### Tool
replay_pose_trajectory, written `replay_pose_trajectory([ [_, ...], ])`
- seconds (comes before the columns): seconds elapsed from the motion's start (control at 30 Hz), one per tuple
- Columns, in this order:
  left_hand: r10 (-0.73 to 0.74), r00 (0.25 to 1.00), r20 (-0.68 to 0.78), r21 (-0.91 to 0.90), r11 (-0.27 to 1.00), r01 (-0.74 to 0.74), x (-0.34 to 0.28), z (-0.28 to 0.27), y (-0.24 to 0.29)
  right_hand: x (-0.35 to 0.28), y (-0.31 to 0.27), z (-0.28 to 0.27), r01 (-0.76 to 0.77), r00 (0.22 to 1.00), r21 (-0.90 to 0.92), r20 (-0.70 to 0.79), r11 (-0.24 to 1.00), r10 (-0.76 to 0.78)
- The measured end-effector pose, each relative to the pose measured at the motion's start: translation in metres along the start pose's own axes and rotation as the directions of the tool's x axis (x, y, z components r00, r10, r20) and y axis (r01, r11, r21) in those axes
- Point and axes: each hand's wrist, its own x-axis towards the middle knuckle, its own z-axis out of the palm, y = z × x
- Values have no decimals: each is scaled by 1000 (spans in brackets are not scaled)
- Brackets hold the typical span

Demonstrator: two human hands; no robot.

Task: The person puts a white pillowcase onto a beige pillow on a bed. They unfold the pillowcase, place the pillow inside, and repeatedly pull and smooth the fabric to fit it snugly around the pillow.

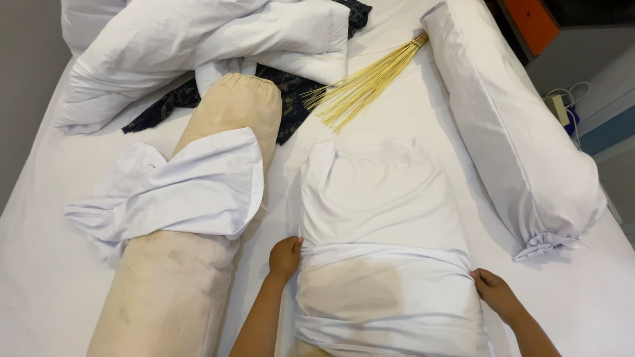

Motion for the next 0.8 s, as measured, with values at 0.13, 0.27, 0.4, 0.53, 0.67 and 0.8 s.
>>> replay_pose_trajectory([
  [0.13, 14, 994, 112, -82, 997, -5, -24, 3, -20, -20, 1, 3, -54, 998, 56, -12, 997, 55],
  [0.27, 102, 981, 166, -175, 982, -73, -78, 4, -30, -12, 0, 3, -48, 998, 59, -30, 997, 50],
  [0.4, -43, 971, 237, -250, 963, 104, -96, -7, -34, -12, -1, 15, 9, 999, 38, -37, 999, -7],
  [0.53, 70, 987, 146, -96, 994, -56, -59, 5, -48, -40, 0, 31, 94, 988, -17, -121, 995, -96],
  [0.67, 28, 987, 155, -118, 993, -10, -52, 0, -32, -73, 34, 19, 129, 971, -160, -178, 979, -157],
  [0.8, 89, 973, 212, -40, 996, -83, -57, 13, -26, -105, 53, 14, -8, 975, -57, -223, 998, -5],
])
